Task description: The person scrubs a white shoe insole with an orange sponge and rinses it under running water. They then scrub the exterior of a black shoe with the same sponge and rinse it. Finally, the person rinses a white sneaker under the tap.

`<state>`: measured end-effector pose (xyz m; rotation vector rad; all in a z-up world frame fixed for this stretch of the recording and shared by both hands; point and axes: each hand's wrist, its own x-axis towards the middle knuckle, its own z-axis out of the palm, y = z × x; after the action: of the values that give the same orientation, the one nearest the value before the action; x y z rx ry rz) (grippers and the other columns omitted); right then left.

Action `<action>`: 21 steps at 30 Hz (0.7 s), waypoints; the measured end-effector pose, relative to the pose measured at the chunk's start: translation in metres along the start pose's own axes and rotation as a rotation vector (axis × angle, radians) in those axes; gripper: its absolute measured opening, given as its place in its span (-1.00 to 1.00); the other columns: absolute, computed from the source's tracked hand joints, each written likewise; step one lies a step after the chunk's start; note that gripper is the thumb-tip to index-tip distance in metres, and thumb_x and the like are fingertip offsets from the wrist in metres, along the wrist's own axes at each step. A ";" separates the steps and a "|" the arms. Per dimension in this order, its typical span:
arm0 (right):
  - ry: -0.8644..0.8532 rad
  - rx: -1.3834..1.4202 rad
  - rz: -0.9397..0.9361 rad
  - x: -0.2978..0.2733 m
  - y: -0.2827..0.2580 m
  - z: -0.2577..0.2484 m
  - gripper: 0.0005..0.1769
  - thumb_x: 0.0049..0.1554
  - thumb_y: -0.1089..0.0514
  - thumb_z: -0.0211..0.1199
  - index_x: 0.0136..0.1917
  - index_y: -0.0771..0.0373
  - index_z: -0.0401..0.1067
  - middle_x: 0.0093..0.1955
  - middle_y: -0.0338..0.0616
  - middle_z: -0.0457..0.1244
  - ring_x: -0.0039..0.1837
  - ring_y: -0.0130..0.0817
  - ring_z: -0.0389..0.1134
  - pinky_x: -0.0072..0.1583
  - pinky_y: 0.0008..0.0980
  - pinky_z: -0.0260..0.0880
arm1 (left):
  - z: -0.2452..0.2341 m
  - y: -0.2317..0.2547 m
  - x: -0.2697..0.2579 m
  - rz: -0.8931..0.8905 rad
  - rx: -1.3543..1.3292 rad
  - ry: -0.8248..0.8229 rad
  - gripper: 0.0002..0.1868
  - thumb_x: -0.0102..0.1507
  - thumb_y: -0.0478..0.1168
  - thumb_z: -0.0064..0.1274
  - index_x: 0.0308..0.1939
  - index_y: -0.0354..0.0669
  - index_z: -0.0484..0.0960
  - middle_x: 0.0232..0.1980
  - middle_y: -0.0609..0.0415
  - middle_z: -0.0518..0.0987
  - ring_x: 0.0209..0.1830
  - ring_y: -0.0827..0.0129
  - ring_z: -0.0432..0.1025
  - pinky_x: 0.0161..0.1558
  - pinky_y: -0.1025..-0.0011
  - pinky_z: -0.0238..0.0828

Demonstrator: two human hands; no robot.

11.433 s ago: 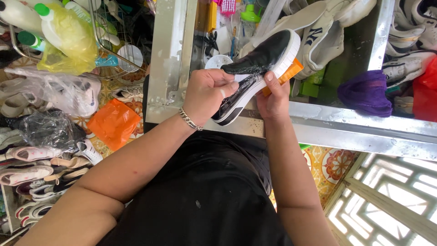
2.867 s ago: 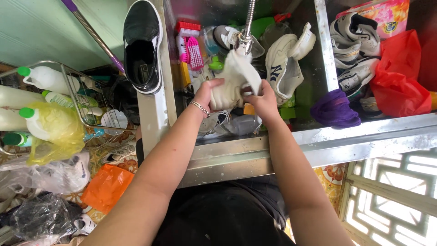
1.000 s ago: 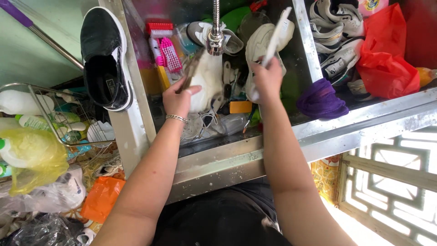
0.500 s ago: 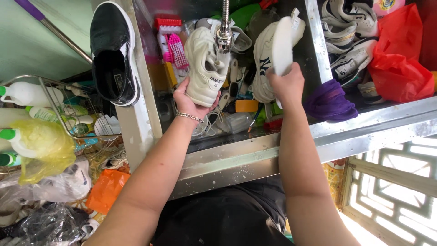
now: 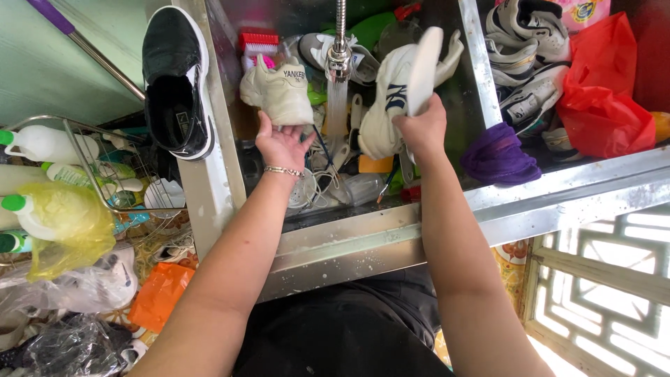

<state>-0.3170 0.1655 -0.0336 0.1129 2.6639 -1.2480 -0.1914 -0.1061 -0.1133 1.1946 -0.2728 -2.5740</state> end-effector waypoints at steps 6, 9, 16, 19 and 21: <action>-0.110 0.685 0.137 -0.051 0.003 0.008 -0.41 0.09 0.35 0.67 0.37 0.33 0.59 0.17 -0.06 0.50 0.27 -0.13 0.56 0.33 -0.02 0.63 | -0.028 -0.030 -0.017 0.024 0.930 0.229 0.40 0.29 0.67 0.43 0.90 -0.09 0.20 0.75 -0.31 0.47 0.55 -0.30 0.65 0.10 -0.45 0.90; -0.109 0.917 0.265 -0.077 0.002 0.013 -0.47 0.02 0.42 0.68 0.24 0.22 0.66 0.02 -0.19 0.48 0.08 -0.22 0.60 0.16 -0.19 0.64 | -0.006 -0.042 -0.074 -0.301 0.929 -0.052 0.48 0.18 0.84 0.31 0.94 0.09 0.31 0.38 -0.17 0.68 0.14 -0.13 0.72 0.24 -0.21 0.73; -0.248 0.913 0.465 -0.080 0.033 0.020 -0.42 0.20 0.34 0.65 0.45 0.29 0.56 0.11 0.00 0.48 0.10 -0.04 0.64 0.25 0.12 0.71 | 0.002 -0.036 -0.071 -0.002 1.178 -0.179 0.26 -0.03 0.34 0.88 0.68 0.18 0.66 0.44 -0.03 0.79 0.46 -0.02 0.73 0.43 -0.04 0.78; -0.258 0.721 0.413 -0.048 0.058 0.041 -0.34 0.30 0.22 0.65 0.55 0.23 0.40 0.29 0.06 0.42 0.18 -0.05 0.71 0.28 0.15 0.75 | 0.000 -0.031 -0.054 0.242 1.571 -0.084 0.47 -0.23 0.38 0.91 0.74 0.34 0.58 0.60 0.01 0.76 0.67 0.01 0.64 0.69 0.06 0.60; -0.252 0.635 0.345 -0.031 0.061 0.051 -0.26 0.32 0.14 0.68 0.59 0.19 0.31 0.50 0.11 0.39 0.26 -0.01 0.75 0.30 0.22 0.76 | -0.003 -0.033 -0.044 0.341 1.679 -0.054 0.60 -0.29 0.40 0.91 0.82 0.32 0.50 0.66 -0.05 0.73 0.71 -0.06 0.61 0.74 0.04 0.55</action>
<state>-0.2703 0.1661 -0.1050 0.4476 1.8572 -1.7819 -0.1684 -0.0604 -0.0931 1.1373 -2.6147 -1.6649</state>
